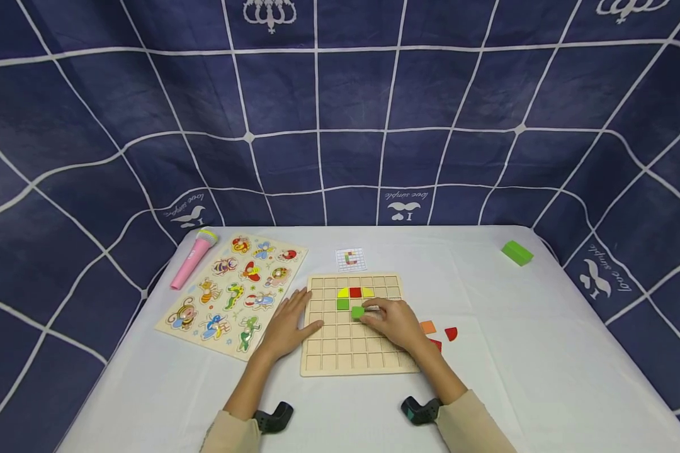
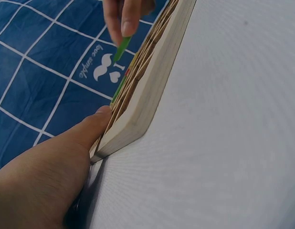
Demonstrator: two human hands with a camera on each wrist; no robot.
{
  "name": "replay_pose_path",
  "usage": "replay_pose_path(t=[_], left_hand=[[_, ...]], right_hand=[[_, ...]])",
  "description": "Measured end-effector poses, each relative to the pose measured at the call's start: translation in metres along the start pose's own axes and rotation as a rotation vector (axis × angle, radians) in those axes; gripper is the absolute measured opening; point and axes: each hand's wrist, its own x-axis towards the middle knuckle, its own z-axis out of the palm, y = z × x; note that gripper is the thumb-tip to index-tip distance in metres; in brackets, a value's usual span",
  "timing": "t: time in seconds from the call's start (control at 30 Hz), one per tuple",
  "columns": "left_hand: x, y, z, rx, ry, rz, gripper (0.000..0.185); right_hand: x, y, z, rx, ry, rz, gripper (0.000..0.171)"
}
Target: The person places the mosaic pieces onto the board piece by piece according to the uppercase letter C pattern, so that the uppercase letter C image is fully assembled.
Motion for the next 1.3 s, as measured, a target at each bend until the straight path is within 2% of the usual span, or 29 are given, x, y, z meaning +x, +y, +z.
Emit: replay_pose_path(t=[0.27, 0.57, 1.03, 1.3], left_hand=[[0.000, 0.001, 0.000, 0.004, 0.013, 0.008, 0.078], [-0.001, 0.001, -0.001, 0.010, -0.006, -0.005, 0.078], [-0.001, 0.001, -0.001, 0.005, -0.003, -0.012, 0.079], [0.000, 0.000, -0.001, 0.007, 0.003, 0.000, 0.079]], right_hand=[[0.007, -0.014, 0.022, -0.054, -0.015, -0.043, 0.028], [0.009, -0.013, 0.028, -0.071, -0.016, -0.050, 0.029], [0.009, -0.014, 0.027, -0.082, -0.034, -0.055, 0.033], [-0.003, -0.010, 0.009, -0.025, -0.021, -0.028, 0.028]])
